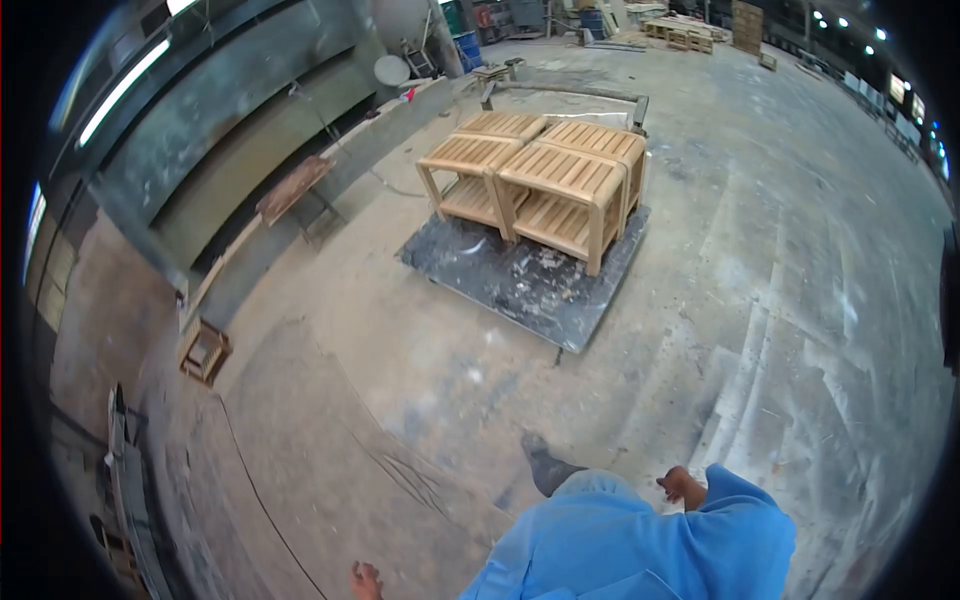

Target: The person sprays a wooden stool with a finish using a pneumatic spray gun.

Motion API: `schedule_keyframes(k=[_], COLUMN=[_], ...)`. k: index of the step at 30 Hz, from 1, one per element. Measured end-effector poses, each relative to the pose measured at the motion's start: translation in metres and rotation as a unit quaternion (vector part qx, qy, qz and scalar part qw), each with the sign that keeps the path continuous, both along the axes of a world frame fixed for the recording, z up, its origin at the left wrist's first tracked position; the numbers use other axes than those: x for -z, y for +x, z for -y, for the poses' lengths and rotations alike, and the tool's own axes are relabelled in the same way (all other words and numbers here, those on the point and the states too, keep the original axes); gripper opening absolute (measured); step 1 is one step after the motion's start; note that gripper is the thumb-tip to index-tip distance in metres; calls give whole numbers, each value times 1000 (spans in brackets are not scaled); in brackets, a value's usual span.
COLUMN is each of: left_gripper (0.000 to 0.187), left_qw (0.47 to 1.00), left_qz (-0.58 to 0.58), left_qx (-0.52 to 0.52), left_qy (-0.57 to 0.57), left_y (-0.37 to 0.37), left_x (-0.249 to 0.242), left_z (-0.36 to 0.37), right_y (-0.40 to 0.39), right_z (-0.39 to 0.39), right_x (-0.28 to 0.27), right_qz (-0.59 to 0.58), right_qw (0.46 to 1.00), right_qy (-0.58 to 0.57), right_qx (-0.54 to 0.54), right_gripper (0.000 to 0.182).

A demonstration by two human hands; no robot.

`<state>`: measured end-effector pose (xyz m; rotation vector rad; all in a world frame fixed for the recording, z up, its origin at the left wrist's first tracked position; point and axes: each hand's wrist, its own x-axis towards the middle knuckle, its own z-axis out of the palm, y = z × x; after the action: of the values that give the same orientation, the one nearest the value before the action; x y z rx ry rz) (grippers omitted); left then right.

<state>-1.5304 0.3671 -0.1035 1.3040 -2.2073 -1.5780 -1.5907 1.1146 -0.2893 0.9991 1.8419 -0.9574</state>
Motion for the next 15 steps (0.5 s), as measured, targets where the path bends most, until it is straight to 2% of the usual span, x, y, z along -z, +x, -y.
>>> schedule_keyframes(k=[1,2,3,4,5,7,8,10,11,13,15], left_gripper=[68,54,54,54,53,53,53,52,52,51,51], left_qw=[1000,998,998,998,996,988,983,968,959,935,905], left_qz=[2,44,43,43,50,70,72,72,70,69,85], left_qx=[23,0,7,39,68,119,145,199,225,275,315], left_qy=[11,46,37,5,-22,-67,-88,-133,-157,-213,-274], left_y=[-14,-28,-51,-76,-92,-108,-125,-175,-203,-261,-291], left_x=[11,23,23,24,26,36,47,65,74,87,88], left_z=[12,20,49,71,88,112,119,136,147,183,235], right_y=[-44,-95,-138,-197,-245,-349,-400,-499,-538,-604,-666], right_z=[9,16,30,44,51,96,116,147,167,212,235], right_x=[5,0,-2,9,16,-40,-71,-74,-92,-128,-92], right_qz=[-7,-52,-91,-192,-281,-281,-293,-391,-392,-455,-452], right_qw=[1000,999,996,974,930,960,954,916,916,887,890], right_qy=[-4,5,9,62,116,-20,-60,-46,-44,27,2], right_qx=[9,7,7,-100,-209,4,9,-77,-76,-74,-67], right_gripper=[43,42,41,41,43,44,45,45,45,46,41])
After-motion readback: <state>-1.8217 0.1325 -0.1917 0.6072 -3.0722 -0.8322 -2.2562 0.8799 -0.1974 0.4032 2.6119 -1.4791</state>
